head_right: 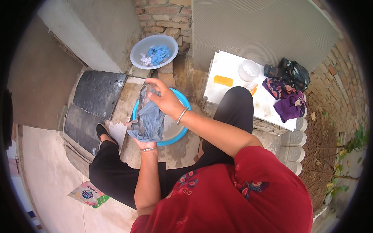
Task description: The person washes clothes in a basin, rubbing a garment by hand and applying a bar of soap. They scrub the fabric against itself in the water and then lift it.
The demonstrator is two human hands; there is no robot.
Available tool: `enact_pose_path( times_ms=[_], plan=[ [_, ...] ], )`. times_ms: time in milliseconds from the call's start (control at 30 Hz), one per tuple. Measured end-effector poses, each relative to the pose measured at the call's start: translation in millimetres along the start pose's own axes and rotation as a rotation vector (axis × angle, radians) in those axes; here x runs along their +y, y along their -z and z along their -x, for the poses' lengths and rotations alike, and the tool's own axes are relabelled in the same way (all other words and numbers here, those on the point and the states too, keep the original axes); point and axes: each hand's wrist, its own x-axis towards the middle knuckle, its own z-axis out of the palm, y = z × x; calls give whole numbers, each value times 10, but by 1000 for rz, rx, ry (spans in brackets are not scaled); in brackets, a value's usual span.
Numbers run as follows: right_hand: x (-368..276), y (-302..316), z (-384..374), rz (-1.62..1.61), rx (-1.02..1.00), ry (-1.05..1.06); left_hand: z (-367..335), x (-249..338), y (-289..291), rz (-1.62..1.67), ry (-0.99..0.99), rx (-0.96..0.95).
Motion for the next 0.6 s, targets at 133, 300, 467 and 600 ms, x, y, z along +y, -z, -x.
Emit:
enact_pose_path(
  times_ms=[133,300,467,600],
  plan=[
    [-55,-18,-24,172,-12,60,-10,10,-45,60,-1,-24],
    [-29,-144,-7,252,-65,218,2,-3,9,59,32,-110],
    [137,-30,-156,553,-108,173,11,-26,-94,32,32,-202],
    [299,70,-197,615,-178,40,13,-8,-113,-2,15,-156]
  ],
)
